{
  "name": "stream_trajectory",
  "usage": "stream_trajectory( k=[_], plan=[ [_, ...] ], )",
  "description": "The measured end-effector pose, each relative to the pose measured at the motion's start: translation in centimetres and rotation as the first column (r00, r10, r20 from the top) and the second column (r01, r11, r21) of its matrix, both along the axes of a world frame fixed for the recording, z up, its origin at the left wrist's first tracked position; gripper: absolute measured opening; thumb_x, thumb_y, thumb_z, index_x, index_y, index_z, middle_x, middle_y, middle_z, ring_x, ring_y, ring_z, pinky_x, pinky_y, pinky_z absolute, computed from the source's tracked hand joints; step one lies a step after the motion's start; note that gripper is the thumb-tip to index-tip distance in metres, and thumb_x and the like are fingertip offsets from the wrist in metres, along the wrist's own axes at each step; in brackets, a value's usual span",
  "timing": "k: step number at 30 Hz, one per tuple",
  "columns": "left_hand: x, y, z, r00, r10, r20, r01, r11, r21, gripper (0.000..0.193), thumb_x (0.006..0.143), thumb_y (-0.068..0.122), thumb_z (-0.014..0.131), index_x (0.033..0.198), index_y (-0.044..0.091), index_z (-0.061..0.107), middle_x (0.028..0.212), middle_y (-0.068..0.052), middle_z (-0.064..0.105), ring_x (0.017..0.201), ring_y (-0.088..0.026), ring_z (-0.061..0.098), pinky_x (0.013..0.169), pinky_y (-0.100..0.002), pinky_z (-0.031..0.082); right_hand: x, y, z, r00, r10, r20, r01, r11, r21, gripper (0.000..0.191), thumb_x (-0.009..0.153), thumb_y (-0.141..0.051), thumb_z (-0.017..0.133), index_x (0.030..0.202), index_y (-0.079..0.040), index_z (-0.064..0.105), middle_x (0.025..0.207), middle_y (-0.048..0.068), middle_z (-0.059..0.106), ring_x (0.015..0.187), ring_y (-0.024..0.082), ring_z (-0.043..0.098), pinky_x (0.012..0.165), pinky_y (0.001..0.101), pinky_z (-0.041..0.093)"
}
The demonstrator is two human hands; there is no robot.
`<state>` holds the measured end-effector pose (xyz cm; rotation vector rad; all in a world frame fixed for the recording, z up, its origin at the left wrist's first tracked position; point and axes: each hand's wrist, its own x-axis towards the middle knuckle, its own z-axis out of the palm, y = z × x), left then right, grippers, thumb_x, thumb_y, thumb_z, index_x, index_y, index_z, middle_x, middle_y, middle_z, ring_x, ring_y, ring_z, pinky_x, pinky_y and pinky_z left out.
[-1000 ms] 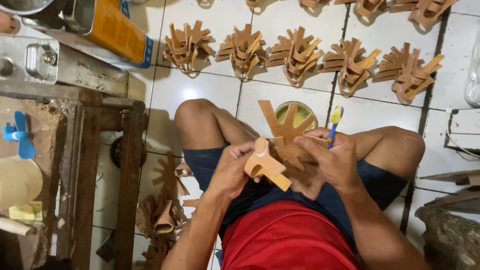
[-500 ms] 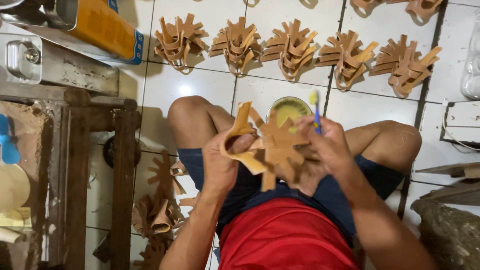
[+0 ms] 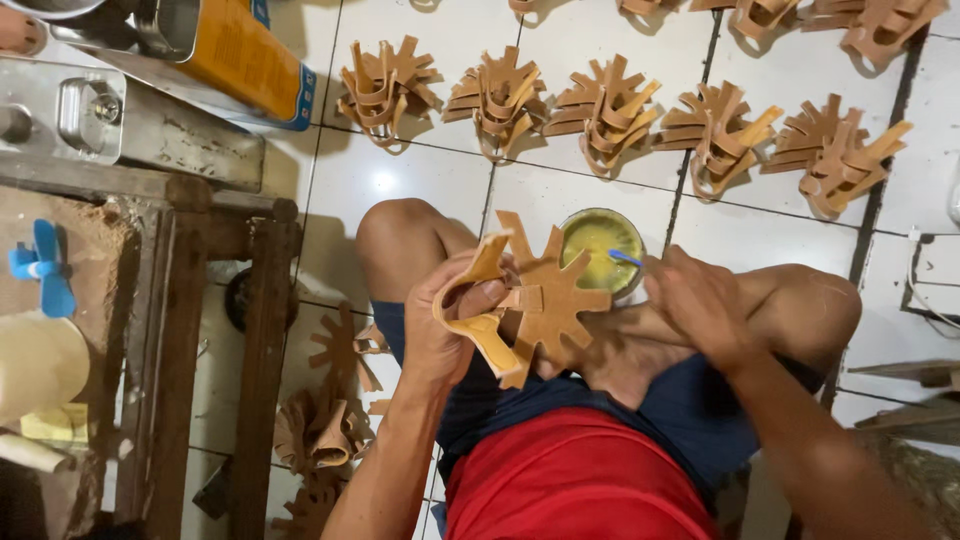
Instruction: The person sits on the workshop floor and applies glue with a toothbrush to leather shoe upper components, coating the edges and surfaces of each flower-shaped piece. They dip the brush into a bowl of glue, work over one piece at a time, and place finished pieces in rows on the floor with many others.
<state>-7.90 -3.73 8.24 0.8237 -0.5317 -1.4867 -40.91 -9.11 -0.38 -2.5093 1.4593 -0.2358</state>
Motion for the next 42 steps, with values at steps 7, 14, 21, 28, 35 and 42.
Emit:
stream_trajectory(
  k=[7,14,21,28,35,42],
  plan=[
    [-1.2,-1.3,1.3,0.998,-0.059,-0.019,0.061,0.992,0.115,0.04,0.087,0.008,0.075,0.124,-0.004,0.065,0.093,-0.006,0.069,0.081,-0.013,0.066,0.072,-0.025,0.054,-6.8,1.9,9.9,0.95,-0.292,0.111,0.311,0.922,-0.231,0.01,0.113,-0.005,0.066,0.118,0.001,0.072,0.093,0.012,0.068,0.077,0.02,0.065,0.062,0.0289,0.049],
    [-4.9,-2.1,4.1,0.943,-0.305,0.134,0.293,0.95,0.107,0.038,0.097,0.013,0.07,0.129,-0.007,0.066,0.08,0.001,0.065,0.063,-0.005,0.056,0.054,-0.02,0.044,-0.8,5.1,10.8,0.57,-0.336,0.75,0.38,0.917,0.123,0.019,0.097,-0.008,0.062,0.099,-0.01,0.081,0.074,0.001,0.063,0.058,0.006,0.053,0.049,0.0208,0.043],
    [-4.8,-1.8,5.2,0.928,-0.332,0.166,0.323,0.943,0.079,0.04,0.097,0.011,0.07,0.133,-0.007,0.066,0.083,0.002,0.065,0.064,-0.003,0.053,0.054,-0.018,0.041,5.2,3.5,14.5,0.586,-0.209,0.783,0.192,0.975,0.116,0.025,0.097,0.002,0.065,0.121,0.004,0.071,0.089,0.008,0.07,0.07,0.01,0.063,0.057,0.0213,0.048],
    [-5.2,-2.0,4.4,0.935,-0.333,0.126,0.328,0.943,0.062,0.04,0.097,0.009,0.072,0.132,-0.009,0.066,0.083,0.001,0.067,0.065,-0.003,0.057,0.056,-0.02,0.045,4.4,4.4,14.9,0.638,-0.282,0.717,0.239,0.957,0.164,0.026,0.094,0.003,0.066,0.12,0.004,0.072,0.084,0.008,0.069,0.07,0.012,0.064,0.061,0.0237,0.049],
    [-5.9,-1.9,4.6,0.909,-0.39,0.145,0.382,0.921,0.082,0.039,0.095,0.009,0.073,0.13,-0.007,0.069,0.082,0.002,0.068,0.064,-0.003,0.056,0.054,-0.018,0.043,3.2,4.7,14.5,0.676,-0.278,0.682,0.286,0.952,0.106,0.023,0.094,-0.002,0.067,0.117,-0.001,0.074,0.084,0.005,0.071,0.065,0.009,0.066,0.053,0.0199,0.05],
    [-4.4,-2.0,4.4,0.929,-0.363,0.069,0.37,0.909,-0.191,0.02,0.094,-0.002,0.079,0.113,-0.001,0.074,0.115,-0.004,0.061,0.098,-0.012,0.062,0.083,-0.025,0.055,0.5,3.1,13.0,0.435,-0.532,0.726,0.493,0.816,0.302,0.025,0.103,-0.001,0.064,0.127,0.003,0.072,0.092,0.007,0.07,0.069,0.007,0.054,0.057,0.0219,0.041]
  ],
)
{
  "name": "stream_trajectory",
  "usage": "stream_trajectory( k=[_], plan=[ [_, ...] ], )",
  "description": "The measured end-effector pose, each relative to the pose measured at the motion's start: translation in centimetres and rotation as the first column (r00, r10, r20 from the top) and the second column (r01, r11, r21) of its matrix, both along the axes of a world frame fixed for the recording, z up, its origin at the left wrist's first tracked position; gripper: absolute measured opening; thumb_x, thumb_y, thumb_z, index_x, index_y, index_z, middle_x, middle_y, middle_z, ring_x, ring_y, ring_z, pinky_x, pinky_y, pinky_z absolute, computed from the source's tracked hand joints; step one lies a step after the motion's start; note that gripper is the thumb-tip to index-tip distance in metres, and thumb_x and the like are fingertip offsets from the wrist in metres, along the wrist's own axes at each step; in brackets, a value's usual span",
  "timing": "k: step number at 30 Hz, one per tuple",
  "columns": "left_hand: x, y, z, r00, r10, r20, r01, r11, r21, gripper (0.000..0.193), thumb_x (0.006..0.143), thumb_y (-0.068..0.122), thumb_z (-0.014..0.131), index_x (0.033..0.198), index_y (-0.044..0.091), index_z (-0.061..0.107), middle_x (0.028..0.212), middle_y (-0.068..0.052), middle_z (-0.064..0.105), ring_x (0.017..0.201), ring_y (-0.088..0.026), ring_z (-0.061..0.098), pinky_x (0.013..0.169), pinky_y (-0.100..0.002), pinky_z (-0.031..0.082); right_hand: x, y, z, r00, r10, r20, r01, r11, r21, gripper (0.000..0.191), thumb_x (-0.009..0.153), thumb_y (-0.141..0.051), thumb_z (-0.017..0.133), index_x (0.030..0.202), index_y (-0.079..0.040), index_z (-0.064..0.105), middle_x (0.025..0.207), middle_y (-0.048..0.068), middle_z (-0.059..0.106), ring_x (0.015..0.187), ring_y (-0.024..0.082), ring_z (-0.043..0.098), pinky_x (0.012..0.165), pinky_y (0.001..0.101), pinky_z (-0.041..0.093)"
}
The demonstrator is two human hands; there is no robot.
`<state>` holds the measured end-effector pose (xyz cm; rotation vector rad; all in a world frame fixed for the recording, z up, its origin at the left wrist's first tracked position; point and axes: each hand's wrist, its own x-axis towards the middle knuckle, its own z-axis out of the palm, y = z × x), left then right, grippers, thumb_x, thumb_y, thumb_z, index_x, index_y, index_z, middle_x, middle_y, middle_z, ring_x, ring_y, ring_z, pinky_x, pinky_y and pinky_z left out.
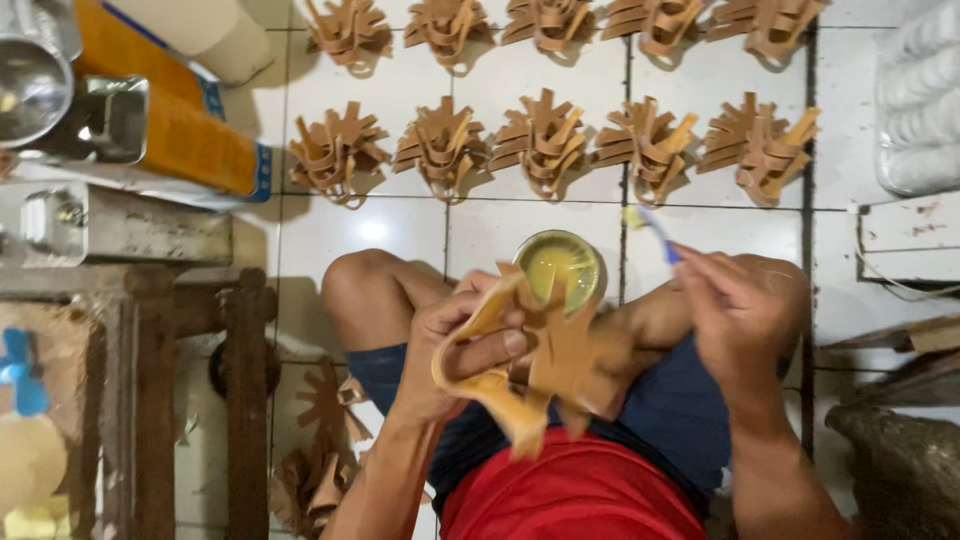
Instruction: The person sits on the workshop floor and applies glue with a toothbrush to leather shoe upper components, coating the edges and surfaces of each flower-shaped piece. They dip the brush into a bowl of glue, work over one piece at a time, and place finished pieces in rows on the floor with many others.
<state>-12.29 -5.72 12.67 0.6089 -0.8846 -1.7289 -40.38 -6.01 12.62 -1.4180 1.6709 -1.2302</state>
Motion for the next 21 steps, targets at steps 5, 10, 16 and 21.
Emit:
stream_trajectory(
  k=[5,10,16,21],
  plan=[
    [0.1,-0.8,-0.1,0.931,0.049,0.362,0.059,0.957,-0.283,0.028,0.09,-0.002,0.079,0.117,0.005,0.078,0.12,-0.009,0.058,0.112,-0.019,0.058,0.095,-0.029,0.05,-0.5,1.9,0.2,0.99,0.0,0.143,0.004,1.0,-0.03,0.023,0.105,0.0,0.06,0.124,0.005,0.071,0.091,0.006,0.068,0.067,0.007,0.055,0.058,0.0208,0.043],
    [0.0,-1.1,1.4,0.79,-0.033,0.613,0.201,0.957,-0.208,0.029,0.091,0.001,0.072,0.119,0.006,0.076,0.127,-0.012,0.068,0.114,-0.021,0.068,0.093,-0.03,0.057,0.0,2.1,1.2,0.947,0.296,-0.124,-0.314,0.933,-0.173,0.021,0.1,-0.002,0.063,0.119,0.001,0.072,0.091,0.007,0.073,0.074,0.011,0.068,0.059,0.0212,0.052],
    [0.3,-1.3,3.2,0.747,-0.074,0.66,0.263,0.946,-0.192,0.031,0.091,-0.003,0.068,0.12,0.005,0.076,0.131,-0.013,0.067,0.11,-0.021,0.071,0.091,-0.029,0.058,1.7,1.3,2.0,0.903,0.415,-0.109,-0.428,0.89,-0.159,0.025,0.097,-0.002,0.065,0.121,0.002,0.071,0.091,0.008,0.073,0.077,0.012,0.07,0.061,0.0228,0.053],
    [0.7,-1.5,3.3,0.738,-0.068,0.672,0.266,0.944,-0.197,0.036,0.087,-0.005,0.069,0.12,0.006,0.075,0.133,-0.013,0.068,0.106,-0.02,0.073,0.088,-0.027,0.06,1.6,0.7,1.9,0.912,0.351,-0.215,-0.38,0.918,-0.113,0.021,0.098,-0.003,0.065,0.117,-0.001,0.074,0.087,0.006,0.073,0.072,0.01,0.069,0.056,0.0213,0.054]
  ],
)
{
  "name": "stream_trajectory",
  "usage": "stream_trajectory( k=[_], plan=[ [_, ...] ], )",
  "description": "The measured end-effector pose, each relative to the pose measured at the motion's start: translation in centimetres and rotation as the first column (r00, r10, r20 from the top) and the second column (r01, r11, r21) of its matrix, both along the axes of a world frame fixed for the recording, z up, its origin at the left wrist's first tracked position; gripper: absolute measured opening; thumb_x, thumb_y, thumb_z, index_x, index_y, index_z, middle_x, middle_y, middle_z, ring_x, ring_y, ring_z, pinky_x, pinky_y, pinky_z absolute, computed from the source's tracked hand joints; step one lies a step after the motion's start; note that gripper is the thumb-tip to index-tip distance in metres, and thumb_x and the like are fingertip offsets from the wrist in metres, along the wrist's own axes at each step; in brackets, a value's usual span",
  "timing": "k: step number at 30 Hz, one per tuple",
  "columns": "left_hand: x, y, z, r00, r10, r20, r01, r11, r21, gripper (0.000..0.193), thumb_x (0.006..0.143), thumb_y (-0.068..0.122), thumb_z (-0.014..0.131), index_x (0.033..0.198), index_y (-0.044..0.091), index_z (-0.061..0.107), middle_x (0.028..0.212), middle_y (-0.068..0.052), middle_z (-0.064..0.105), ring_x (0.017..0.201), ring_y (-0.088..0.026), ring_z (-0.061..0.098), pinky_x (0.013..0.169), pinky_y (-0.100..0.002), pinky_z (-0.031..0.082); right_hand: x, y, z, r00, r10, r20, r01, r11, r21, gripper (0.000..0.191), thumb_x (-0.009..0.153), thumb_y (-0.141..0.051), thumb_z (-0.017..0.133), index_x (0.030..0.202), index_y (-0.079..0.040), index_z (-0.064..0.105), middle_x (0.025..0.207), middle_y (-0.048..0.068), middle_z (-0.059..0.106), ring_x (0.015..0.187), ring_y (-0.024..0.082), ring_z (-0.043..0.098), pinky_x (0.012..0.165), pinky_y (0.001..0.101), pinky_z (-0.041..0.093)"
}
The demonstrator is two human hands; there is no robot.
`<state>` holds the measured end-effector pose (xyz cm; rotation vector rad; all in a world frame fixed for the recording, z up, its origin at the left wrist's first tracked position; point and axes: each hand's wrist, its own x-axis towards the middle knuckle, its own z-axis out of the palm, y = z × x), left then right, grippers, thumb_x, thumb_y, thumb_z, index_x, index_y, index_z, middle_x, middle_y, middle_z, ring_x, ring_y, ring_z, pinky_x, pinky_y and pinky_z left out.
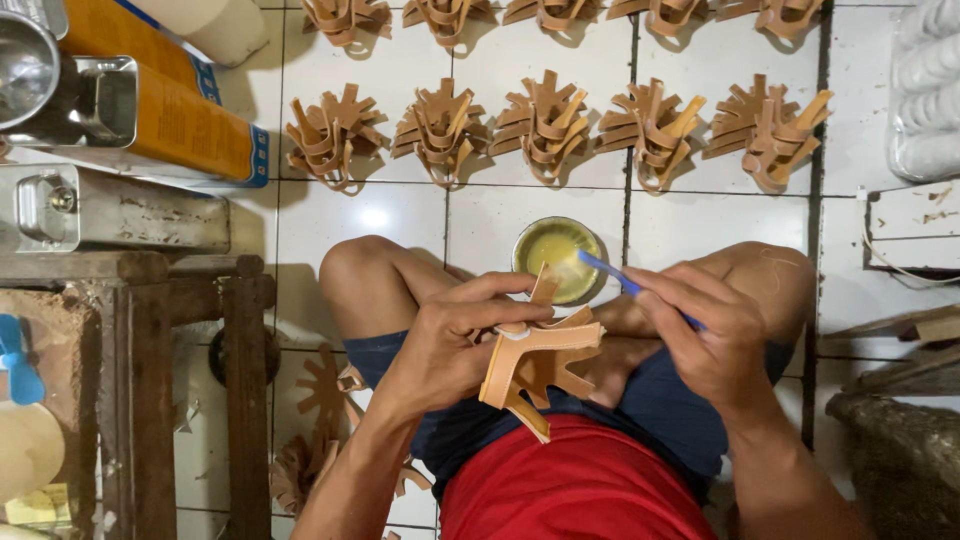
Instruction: The person sits on the workshop floor and applies glue with a toothbrush to leather shoe upper components, coating the edges and surfaces of each flower-shaped piece. They dip the brush into a bowl of glue, work over one piece at a time, and place finished pieces in rows on the floor with many others.
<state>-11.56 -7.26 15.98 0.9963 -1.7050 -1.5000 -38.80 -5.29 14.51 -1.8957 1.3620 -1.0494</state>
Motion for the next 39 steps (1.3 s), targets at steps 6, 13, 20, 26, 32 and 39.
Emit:
stream_trajectory(
  k=[6,13,20,26,32,39],
  plan=[
    [0.4,-0.3,-0.1,1.0,-0.008,0.002,0.008,0.999,0.032,0.037,0.084,-0.006,0.071,0.119,0.006,0.076,0.132,-0.013,0.069,0.109,-0.02,0.073,0.089,-0.028,0.059,-1.2,0.8,-0.7,0.996,-0.012,-0.088,0.011,1.0,-0.016,0.021,0.096,-0.003,0.067,0.115,-0.001,0.074,0.083,0.006,0.072,0.066,0.011,0.066,0.052,0.0223,0.051],
    [-0.1,-0.1,-0.3,0.997,-0.072,-0.016,0.073,0.997,0.039,0.034,0.087,-0.001,0.07,0.12,0.005,0.076,0.134,-0.012,0.069,0.109,-0.02,0.074,0.089,-0.028,0.061,-1.3,-0.6,-1.8,0.993,0.069,-0.091,-0.068,0.998,0.019,0.019,0.099,-0.001,0.064,0.112,-0.001,0.077,0.077,0.006,0.071,0.056,0.008,0.062,0.046,0.0207,0.045],
    [1.2,-0.3,-0.8,0.978,-0.03,-0.207,0.034,0.999,0.018,0.038,0.084,0.005,0.082,0.121,0.003,0.075,0.127,-0.013,0.068,0.113,-0.021,0.069,0.093,-0.029,0.058,-2.3,0.3,-0.7,0.985,-0.174,-0.016,0.174,0.985,-0.02,0.019,0.105,0.0,0.064,0.121,0.002,0.073,0.088,0.008,0.07,0.073,0.009,0.061,0.06,0.0222,0.045],
    [0.6,-0.3,-1.5,0.972,-0.069,-0.223,0.069,0.998,-0.009,0.03,0.091,0.007,0.078,0.121,0.005,0.076,0.13,-0.012,0.07,0.118,-0.019,0.069,0.098,-0.028,0.058,-1.2,1.2,0.1,0.997,0.008,0.078,-0.003,0.997,-0.073,0.021,0.097,-0.001,0.066,0.117,-0.001,0.072,0.091,0.008,0.072,0.074,0.009,0.067,0.058,0.0206,0.05],
    [0.8,-0.1,-1.3,0.964,-0.03,-0.266,0.047,0.997,0.059,0.03,0.091,0.012,0.079,0.121,0.005,0.077,0.129,-0.012,0.072,0.114,-0.018,0.07,0.097,-0.028,0.059,-1.0,0.4,-0.2,0.996,0.014,-0.087,-0.01,0.999,0.046,0.02,0.095,0.001,0.065,0.111,-0.003,0.076,0.08,0.006,0.073,0.059,0.008,0.065,0.046,0.0228,0.045],
    [0.5,0.1,-1.7,0.951,-0.012,-0.308,0.043,0.995,0.095,0.031,0.089,0.014,0.082,0.118,0.004,0.077,0.126,-0.013,0.073,0.104,-0.017,0.072,0.083,-0.025,0.06,-1.7,0.2,-2.3,0.997,0.075,0.001,-0.075,0.997,-0.013,0.018,0.1,-0.002,0.061,0.112,-0.002,0.074,0.084,0.008,0.074,0.063,0.007,0.067,0.049,0.0194,0.049]
  ],
)
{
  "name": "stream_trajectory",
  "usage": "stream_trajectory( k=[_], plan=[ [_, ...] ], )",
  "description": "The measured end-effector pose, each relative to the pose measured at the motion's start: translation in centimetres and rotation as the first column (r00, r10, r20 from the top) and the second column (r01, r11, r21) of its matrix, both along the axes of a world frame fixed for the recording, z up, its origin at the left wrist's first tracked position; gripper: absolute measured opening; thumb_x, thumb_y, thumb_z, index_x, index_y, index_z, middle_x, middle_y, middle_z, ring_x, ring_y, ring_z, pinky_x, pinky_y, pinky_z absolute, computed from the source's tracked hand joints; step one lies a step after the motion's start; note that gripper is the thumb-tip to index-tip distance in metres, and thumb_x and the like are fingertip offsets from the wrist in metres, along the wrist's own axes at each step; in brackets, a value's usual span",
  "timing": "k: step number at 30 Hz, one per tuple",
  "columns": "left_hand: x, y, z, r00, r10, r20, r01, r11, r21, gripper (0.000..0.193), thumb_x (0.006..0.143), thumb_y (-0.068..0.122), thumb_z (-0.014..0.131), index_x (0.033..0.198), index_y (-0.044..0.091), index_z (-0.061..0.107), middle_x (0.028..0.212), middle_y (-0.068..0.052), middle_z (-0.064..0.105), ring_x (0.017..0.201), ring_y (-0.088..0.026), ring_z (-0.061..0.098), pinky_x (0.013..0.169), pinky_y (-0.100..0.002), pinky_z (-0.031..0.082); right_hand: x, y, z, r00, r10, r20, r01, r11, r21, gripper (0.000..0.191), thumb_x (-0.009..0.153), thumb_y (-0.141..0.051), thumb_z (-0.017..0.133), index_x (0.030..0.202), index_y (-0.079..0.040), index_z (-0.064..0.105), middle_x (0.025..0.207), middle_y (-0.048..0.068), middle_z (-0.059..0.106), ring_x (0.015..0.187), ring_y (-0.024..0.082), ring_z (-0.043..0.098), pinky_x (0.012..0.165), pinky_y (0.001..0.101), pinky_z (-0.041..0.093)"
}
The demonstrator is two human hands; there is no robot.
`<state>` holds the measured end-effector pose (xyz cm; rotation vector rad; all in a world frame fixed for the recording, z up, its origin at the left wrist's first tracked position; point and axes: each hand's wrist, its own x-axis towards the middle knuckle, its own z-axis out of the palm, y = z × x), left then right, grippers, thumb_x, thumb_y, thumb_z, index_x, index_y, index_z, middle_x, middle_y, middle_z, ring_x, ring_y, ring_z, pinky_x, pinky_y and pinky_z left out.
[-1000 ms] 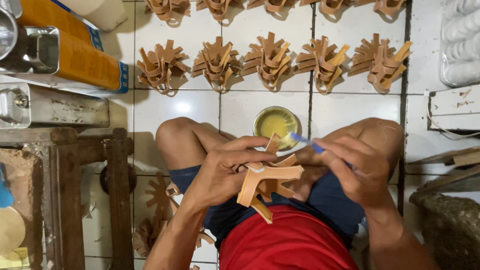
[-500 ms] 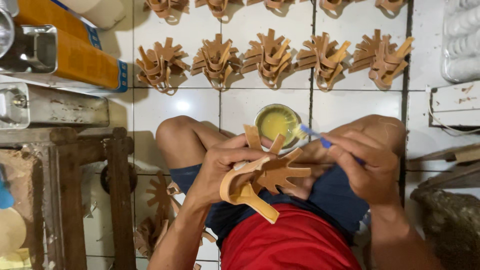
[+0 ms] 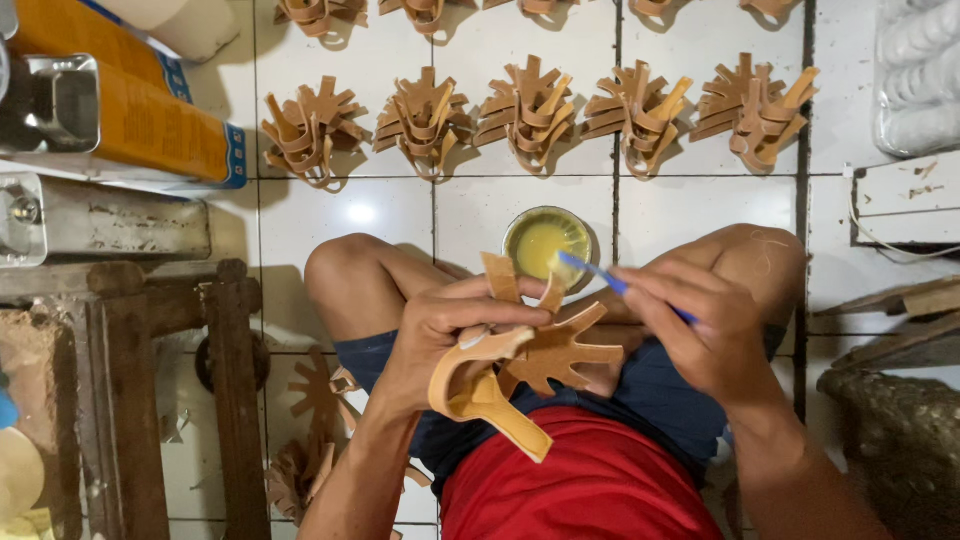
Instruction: The person sits on the workshop floor and applies glue with a toothbrush to leather shoe upper components, coating the edges and surfaces of each flower-shaped piece. They dip the brush into a bowl of glue, work over one piece at a time, and place finished pieces in rows on the floor with many others.
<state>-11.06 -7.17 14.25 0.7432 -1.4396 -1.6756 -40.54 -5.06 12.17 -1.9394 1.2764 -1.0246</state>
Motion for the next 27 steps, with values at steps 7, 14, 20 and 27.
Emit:
stream_trajectory(
  k=[7,14,20,27],
  plan=[
    [0.8,0.7,-0.1,0.959,0.156,-0.237,-0.135,0.986,0.103,0.02,0.093,-0.001,0.075,0.113,-0.001,0.076,0.128,-0.016,0.069,0.091,-0.013,0.07,0.078,-0.025,0.059,-1.5,1.1,-0.3,0.866,-0.35,0.358,0.314,0.936,0.155,0.017,0.113,-0.006,0.059,0.123,0.002,0.071,0.089,0.01,0.067,0.064,0.006,0.054,0.052,0.0191,0.04],
    [-0.3,0.7,-0.6,0.953,0.153,-0.261,-0.091,0.968,0.235,0.026,0.099,-0.003,0.054,0.114,-0.009,0.074,0.13,-0.019,0.069,0.095,-0.013,0.064,0.085,-0.025,0.053,-0.4,1.1,0.5,0.979,-0.088,0.183,0.096,0.995,-0.032,0.015,0.099,-0.005,0.064,0.109,0.0,0.074,0.076,0.007,0.07,0.06,0.009,0.059,0.052,0.0222,0.046],
    [-0.6,1.4,-0.6,0.928,0.175,-0.329,-0.077,0.954,0.291,0.025,0.103,0.001,0.052,0.112,-0.01,0.073,0.125,-0.018,0.07,0.11,-0.021,0.067,0.1,-0.032,0.056,1.3,0.6,2.9,0.998,-0.026,0.05,0.022,0.996,0.086,0.021,0.094,-0.002,0.064,0.112,0.003,0.073,0.082,0.01,0.073,0.064,0.012,0.068,0.055,0.0232,0.052],
    [-0.8,1.2,-1.3,0.952,0.163,-0.258,-0.108,0.971,0.216,0.021,0.102,-0.004,0.054,0.107,-0.011,0.073,0.119,-0.016,0.072,0.097,-0.017,0.066,0.086,-0.03,0.055,0.7,0.0,2.2,0.989,-0.025,0.146,0.031,0.999,-0.038,0.017,0.1,-0.003,0.059,0.109,-0.002,0.073,0.079,0.002,0.07,0.057,0.003,0.06,0.048,0.0219,0.043]
  ],
)
